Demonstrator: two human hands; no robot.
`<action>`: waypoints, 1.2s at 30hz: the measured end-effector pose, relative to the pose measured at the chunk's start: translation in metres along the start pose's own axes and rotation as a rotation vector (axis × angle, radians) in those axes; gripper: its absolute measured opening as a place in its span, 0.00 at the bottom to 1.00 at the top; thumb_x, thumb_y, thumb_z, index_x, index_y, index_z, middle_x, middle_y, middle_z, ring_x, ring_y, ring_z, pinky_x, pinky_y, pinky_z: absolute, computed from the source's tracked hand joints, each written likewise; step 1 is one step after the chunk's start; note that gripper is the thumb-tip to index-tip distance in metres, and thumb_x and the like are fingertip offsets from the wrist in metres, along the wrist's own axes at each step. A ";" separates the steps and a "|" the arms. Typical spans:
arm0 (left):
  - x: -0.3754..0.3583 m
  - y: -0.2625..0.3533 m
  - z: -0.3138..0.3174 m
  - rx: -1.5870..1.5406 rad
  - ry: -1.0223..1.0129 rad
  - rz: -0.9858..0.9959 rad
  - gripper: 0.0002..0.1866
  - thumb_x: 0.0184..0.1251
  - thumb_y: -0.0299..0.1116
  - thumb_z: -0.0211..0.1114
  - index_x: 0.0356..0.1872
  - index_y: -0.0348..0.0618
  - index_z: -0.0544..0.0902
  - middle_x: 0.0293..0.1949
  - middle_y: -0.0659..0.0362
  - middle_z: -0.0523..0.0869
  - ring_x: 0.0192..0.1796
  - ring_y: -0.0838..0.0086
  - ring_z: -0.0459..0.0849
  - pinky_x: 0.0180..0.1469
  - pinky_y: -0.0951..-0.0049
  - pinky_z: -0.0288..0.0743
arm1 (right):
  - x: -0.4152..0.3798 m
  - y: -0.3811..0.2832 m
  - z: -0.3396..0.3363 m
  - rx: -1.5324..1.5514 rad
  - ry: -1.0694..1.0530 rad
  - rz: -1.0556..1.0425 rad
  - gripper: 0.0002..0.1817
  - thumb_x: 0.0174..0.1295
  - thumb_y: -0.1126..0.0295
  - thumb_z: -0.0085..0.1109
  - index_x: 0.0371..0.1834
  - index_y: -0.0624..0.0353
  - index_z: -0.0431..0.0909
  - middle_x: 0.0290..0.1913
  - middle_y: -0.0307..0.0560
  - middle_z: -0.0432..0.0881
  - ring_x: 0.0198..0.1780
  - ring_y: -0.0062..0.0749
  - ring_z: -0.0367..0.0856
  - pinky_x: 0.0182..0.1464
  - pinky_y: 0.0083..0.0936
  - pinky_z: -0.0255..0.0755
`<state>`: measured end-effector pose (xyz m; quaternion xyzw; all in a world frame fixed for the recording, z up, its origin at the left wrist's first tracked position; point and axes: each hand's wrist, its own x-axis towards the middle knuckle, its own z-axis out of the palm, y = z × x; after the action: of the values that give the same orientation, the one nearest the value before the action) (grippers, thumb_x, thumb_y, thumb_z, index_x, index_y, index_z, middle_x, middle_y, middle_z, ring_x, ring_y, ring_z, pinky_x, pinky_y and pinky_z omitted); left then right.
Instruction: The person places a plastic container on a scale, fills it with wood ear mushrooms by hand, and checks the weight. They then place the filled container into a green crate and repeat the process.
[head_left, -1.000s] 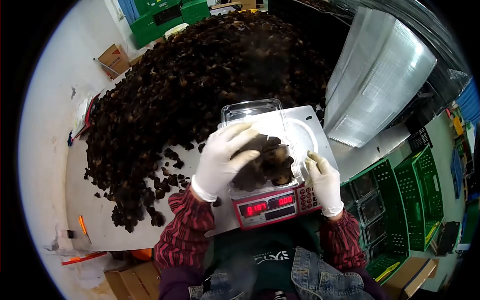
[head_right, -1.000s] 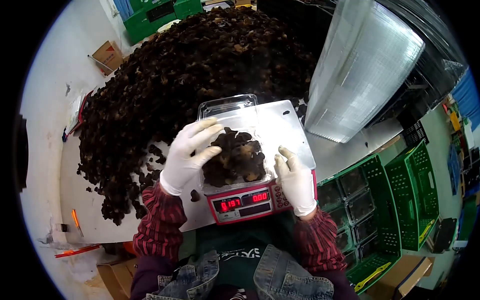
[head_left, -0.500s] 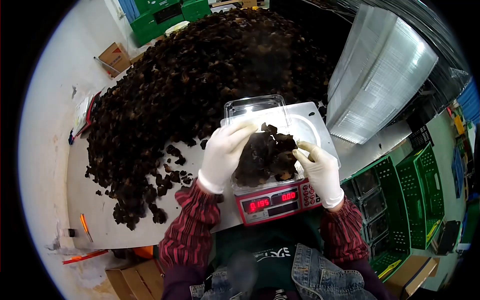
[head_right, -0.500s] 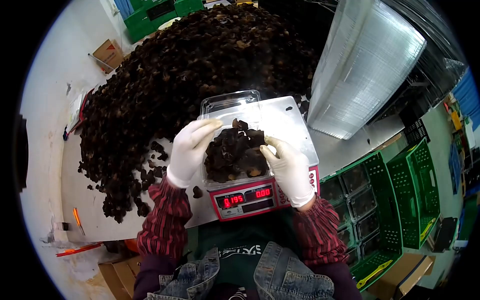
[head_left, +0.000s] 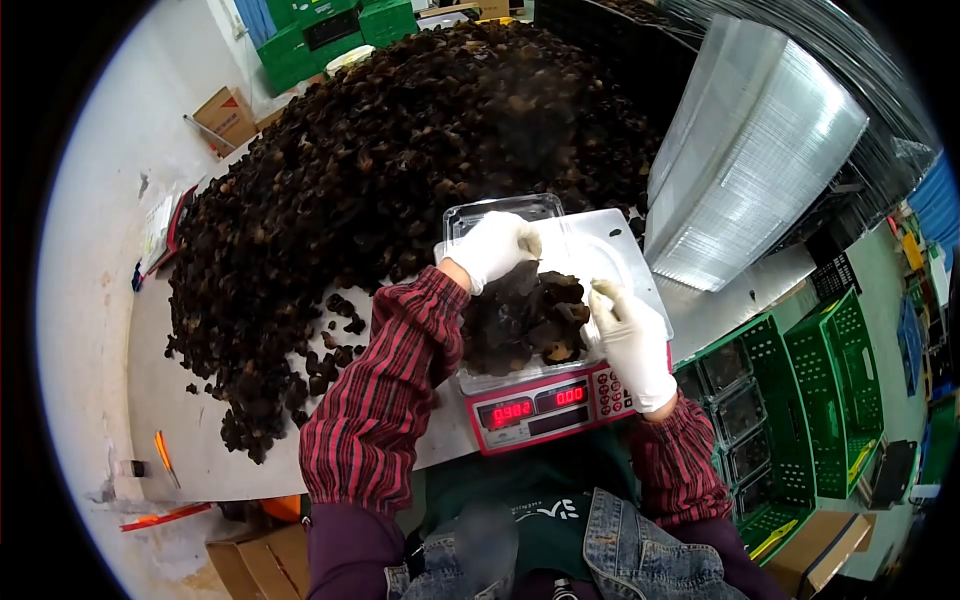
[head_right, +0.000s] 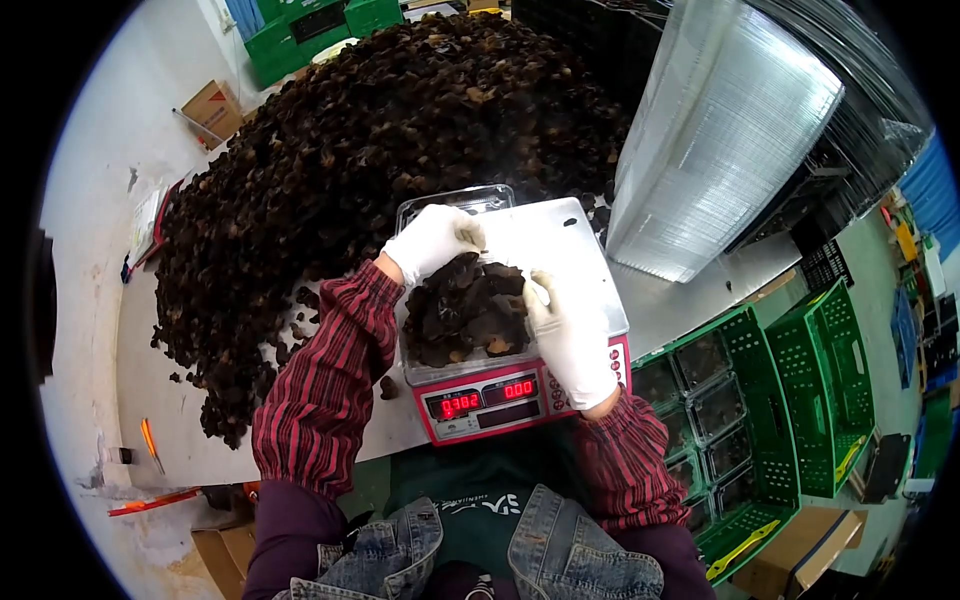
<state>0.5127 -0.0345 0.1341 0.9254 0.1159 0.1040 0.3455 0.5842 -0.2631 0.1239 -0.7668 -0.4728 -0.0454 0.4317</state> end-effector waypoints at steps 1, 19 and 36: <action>-0.003 0.002 -0.002 -0.025 0.089 -0.017 0.07 0.54 0.22 0.66 0.35 0.37 0.87 0.32 0.54 0.87 0.36 0.67 0.86 0.42 0.72 0.79 | 0.000 -0.003 -0.007 0.071 0.003 0.126 0.10 0.65 0.71 0.60 0.46 0.62 0.82 0.27 0.51 0.81 0.24 0.33 0.79 0.30 0.26 0.73; -0.061 0.012 -0.027 0.188 0.030 -0.080 0.12 0.51 0.29 0.72 0.39 0.43 0.87 0.34 0.56 0.85 0.38 0.65 0.84 0.42 0.70 0.78 | 0.053 0.006 -0.011 0.057 -0.189 0.074 0.13 0.64 0.70 0.59 0.50 0.61 0.81 0.36 0.53 0.85 0.30 0.37 0.83 0.36 0.28 0.75; -0.113 0.013 -0.017 -0.754 0.454 -0.284 0.02 0.65 0.21 0.64 0.35 0.39 0.80 0.28 0.66 0.82 0.30 0.85 0.79 0.35 0.83 0.73 | 0.123 0.000 0.026 -0.005 -0.386 -0.001 0.12 0.64 0.65 0.59 0.41 0.64 0.82 0.26 0.50 0.83 0.21 0.31 0.80 0.28 0.28 0.73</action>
<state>0.4020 -0.0660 0.1430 0.6638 0.2684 0.2903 0.6348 0.6428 -0.1601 0.1664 -0.7620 -0.5471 0.1011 0.3313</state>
